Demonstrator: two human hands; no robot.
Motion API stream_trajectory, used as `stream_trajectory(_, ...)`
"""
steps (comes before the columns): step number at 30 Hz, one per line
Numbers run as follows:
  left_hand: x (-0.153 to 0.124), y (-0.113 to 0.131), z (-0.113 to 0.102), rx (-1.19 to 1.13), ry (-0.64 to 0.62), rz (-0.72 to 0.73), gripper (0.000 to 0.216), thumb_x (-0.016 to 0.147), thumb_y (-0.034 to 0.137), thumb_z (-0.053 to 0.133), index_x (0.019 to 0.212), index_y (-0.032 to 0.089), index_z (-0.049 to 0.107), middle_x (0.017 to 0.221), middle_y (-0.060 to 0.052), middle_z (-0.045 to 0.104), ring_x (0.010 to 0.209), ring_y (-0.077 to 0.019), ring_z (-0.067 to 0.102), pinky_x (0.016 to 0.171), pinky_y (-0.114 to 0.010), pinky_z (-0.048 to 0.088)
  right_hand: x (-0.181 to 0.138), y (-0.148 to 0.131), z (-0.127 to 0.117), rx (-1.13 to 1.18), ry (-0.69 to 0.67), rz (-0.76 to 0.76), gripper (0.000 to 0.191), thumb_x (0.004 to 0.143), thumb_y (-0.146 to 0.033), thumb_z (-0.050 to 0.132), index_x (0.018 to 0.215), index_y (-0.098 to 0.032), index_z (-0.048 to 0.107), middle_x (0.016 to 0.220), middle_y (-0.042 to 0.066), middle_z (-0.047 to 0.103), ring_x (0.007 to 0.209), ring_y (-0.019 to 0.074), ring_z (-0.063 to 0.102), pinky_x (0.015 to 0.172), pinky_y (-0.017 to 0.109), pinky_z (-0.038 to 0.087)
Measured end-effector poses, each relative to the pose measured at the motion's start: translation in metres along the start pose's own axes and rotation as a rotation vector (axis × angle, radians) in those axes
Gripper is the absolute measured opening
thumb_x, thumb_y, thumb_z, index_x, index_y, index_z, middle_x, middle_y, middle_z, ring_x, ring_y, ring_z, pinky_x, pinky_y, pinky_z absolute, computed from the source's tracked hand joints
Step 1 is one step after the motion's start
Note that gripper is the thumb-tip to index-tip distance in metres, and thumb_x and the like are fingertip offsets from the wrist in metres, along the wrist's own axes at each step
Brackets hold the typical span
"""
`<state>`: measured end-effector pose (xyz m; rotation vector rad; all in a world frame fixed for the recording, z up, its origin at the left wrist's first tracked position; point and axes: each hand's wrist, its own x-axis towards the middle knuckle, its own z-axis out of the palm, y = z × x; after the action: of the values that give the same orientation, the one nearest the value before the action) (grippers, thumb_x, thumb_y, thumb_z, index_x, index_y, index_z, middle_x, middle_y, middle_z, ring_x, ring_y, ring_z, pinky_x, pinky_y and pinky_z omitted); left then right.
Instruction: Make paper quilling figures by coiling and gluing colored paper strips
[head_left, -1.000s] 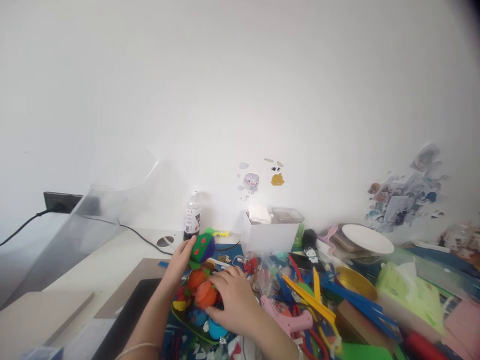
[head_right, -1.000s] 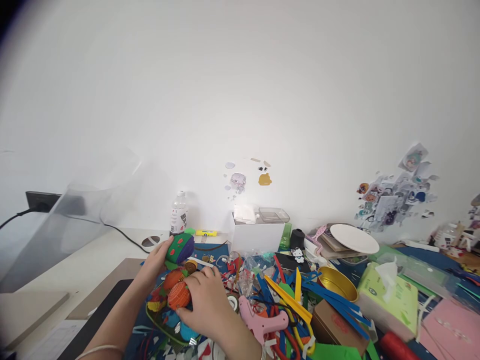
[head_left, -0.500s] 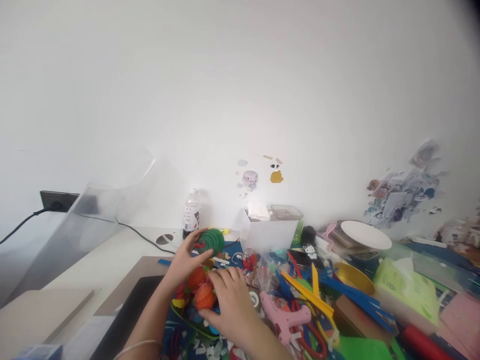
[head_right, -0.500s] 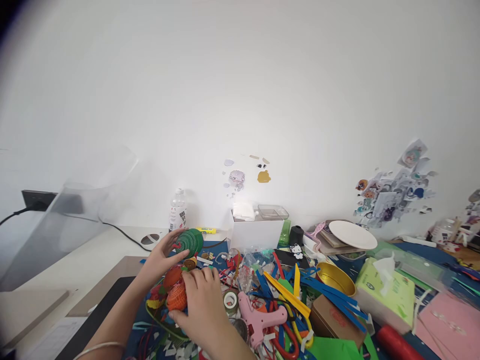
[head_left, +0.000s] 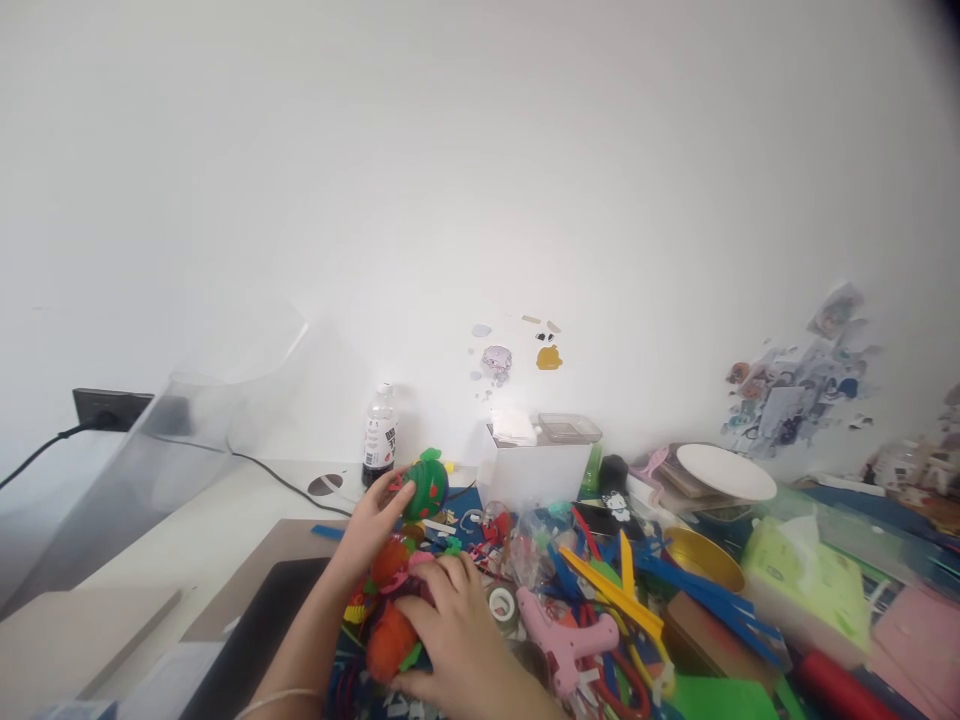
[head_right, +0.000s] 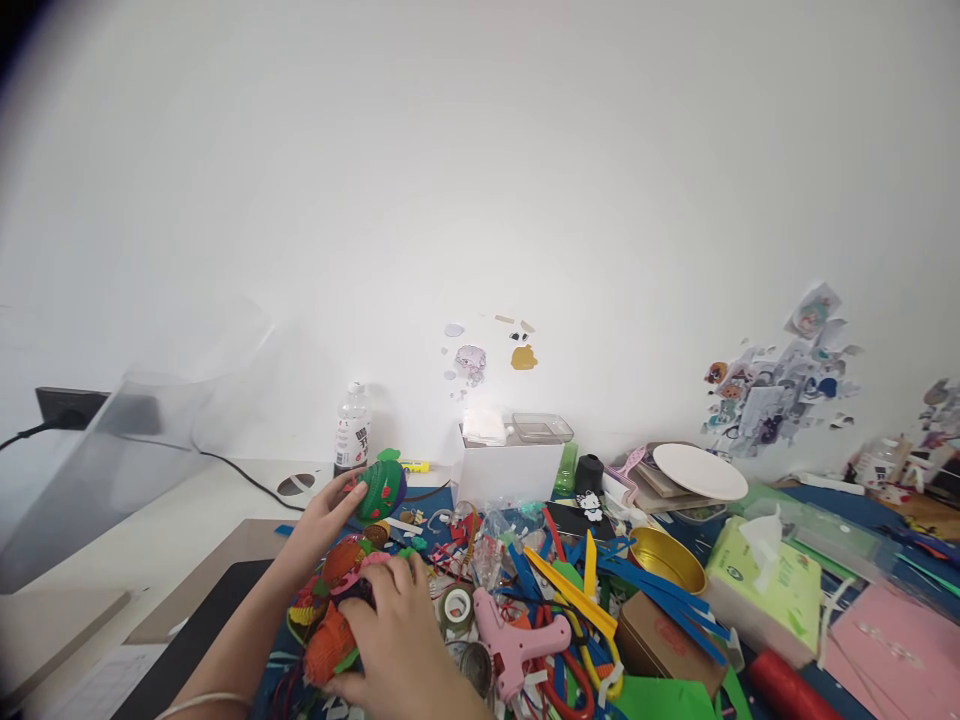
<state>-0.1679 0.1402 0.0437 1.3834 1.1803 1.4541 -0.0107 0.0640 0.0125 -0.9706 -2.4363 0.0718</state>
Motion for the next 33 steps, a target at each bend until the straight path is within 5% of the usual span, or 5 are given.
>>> stream_trajectory(3,0.0,-0.001,0.0,-0.114,0.001,-0.083,0.05,0.074,0.052,0.051,0.11,0.017,0.054,0.106,-0.009,0.065,0.093,-0.0232,0.062,0.077,-0.032,0.05,-0.002,-0.002,0.002,-0.046,0.011,-0.041,0.044,0.079,-0.05,0.051,0.113,-0.022,0.05,0.124,0.007,0.045,0.115,0.0258,0.034,0.103,0.047,0.015)
stream_trajectory(10,0.002,-0.006,-0.001,-0.084,0.076,-0.167,0.052,0.07,0.055,0.052,0.103,0.015,0.059,0.095,-0.009,0.068,0.085,-0.0232,0.063,0.068,-0.032,0.051,0.008,0.006,0.0,-0.045,0.128,0.143,0.046,0.073,-0.05,0.059,0.111,-0.024,0.053,0.115,0.006,0.05,0.106,0.0262,0.039,0.097,0.045,0.027)
stream_trajectory(22,0.009,-0.019,-0.001,0.071,0.201,-0.083,0.048,0.07,0.058,0.05,0.093,0.017,0.058,0.096,-0.007,0.065,0.092,-0.0241,0.059,0.077,-0.032,0.046,0.015,0.011,0.001,-0.049,0.013,0.159,0.056,0.068,-0.032,0.066,0.119,-0.023,0.045,0.115,0.007,0.049,0.105,0.0266,0.039,0.092,0.043,0.032)
stream_trajectory(27,0.009,-0.019,0.0,0.105,0.209,-0.056,0.051,0.07,0.059,0.05,0.096,0.015,0.056,0.09,-0.008,0.064,0.089,-0.0249,0.059,0.077,-0.034,0.046,0.012,0.008,-0.003,0.041,-0.05,0.132,0.07,0.06,-0.042,0.069,0.122,-0.026,0.042,0.119,0.006,0.045,0.107,0.0274,0.037,0.093,0.042,0.031)
stream_trajectory(33,0.01,-0.02,-0.001,0.121,0.2,-0.044,0.052,0.069,0.059,0.051,0.095,0.014,0.056,0.085,-0.007,0.064,0.086,-0.0257,0.06,0.076,-0.036,0.046,0.017,0.011,-0.004,0.056,0.02,0.184,0.051,0.069,-0.033,0.064,0.117,-0.03,0.048,0.117,0.004,0.047,0.109,0.0268,0.037,0.092,0.043,0.032)
